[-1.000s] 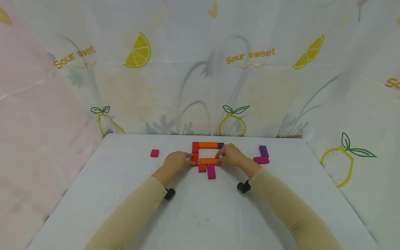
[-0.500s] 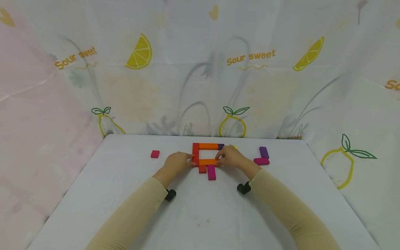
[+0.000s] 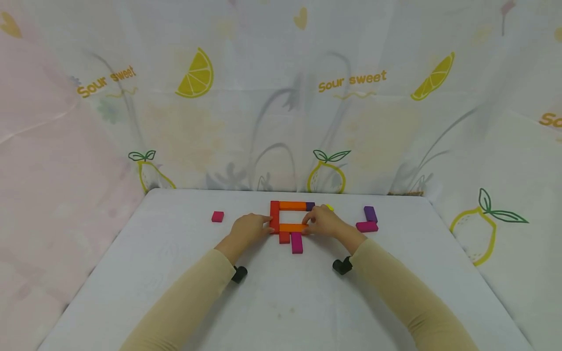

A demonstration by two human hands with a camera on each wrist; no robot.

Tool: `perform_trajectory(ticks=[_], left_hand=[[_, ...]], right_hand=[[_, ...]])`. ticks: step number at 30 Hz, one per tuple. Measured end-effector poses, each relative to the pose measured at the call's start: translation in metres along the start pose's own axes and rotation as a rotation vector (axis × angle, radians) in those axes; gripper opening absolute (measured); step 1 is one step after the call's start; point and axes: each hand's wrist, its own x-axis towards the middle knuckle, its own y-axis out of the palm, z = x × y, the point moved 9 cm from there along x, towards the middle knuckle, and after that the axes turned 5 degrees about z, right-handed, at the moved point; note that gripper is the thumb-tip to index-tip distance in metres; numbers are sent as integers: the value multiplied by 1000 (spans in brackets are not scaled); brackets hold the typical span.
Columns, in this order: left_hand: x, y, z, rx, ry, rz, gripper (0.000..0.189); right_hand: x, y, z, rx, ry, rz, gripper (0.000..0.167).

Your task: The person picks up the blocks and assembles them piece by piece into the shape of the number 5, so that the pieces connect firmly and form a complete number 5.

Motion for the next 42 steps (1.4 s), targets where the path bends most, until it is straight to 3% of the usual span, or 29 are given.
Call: perform_trajectory(ticks=[14,42], left_hand=[[0,0,-2,-1,-11,0,48],[-2,-2,-3,-21,-40,20,47]], right_hand=[[1,4,-4,-13,24,3,21],[-2,5,0,-45,-28,-23,21]])
